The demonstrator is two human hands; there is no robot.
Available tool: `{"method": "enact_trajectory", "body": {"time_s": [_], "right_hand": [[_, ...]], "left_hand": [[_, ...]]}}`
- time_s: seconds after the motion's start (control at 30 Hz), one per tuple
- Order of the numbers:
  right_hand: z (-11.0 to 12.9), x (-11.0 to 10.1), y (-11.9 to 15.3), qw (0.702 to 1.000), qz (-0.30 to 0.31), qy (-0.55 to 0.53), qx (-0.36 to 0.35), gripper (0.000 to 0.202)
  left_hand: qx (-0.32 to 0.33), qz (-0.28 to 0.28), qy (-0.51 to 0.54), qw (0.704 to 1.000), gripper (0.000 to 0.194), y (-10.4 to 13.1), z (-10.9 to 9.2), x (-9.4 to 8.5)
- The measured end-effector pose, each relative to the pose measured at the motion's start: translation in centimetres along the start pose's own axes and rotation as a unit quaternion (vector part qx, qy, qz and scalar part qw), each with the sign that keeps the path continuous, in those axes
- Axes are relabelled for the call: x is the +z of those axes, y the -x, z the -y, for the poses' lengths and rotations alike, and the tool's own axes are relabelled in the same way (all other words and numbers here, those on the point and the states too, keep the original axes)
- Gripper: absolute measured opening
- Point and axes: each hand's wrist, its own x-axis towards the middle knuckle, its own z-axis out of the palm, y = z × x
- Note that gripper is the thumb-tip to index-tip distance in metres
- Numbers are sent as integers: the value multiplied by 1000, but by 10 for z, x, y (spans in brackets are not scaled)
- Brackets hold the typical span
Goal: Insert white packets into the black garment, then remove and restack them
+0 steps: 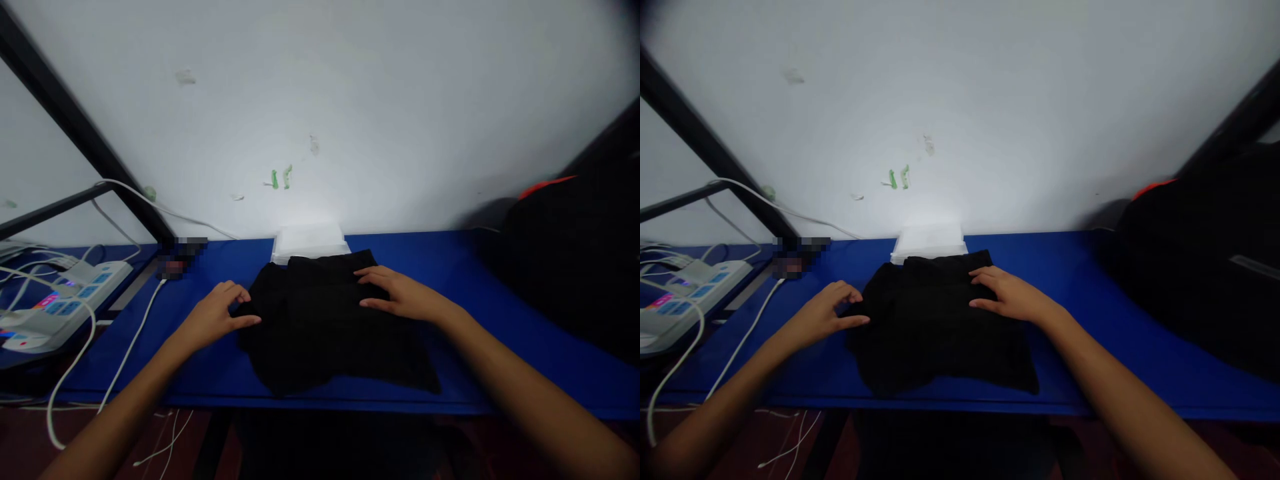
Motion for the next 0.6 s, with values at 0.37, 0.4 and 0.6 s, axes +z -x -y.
{"method": "enact_trajectory", "body": {"time_s": [0.37, 0.4, 0.6], "right_hand": [[-1, -8, 8, 999, -32, -20, -7, 49], [2, -8, 8, 999, -34, -25, -14, 52], [22, 5, 1, 997, -14, -67, -29, 42]], "left_hand": [[-50, 62, 126, 989, 32, -7, -14, -28], [-50, 43, 144, 987, 32, -9, -11, -33], [-66, -259, 247, 932, 53, -36, -12, -41]]}}
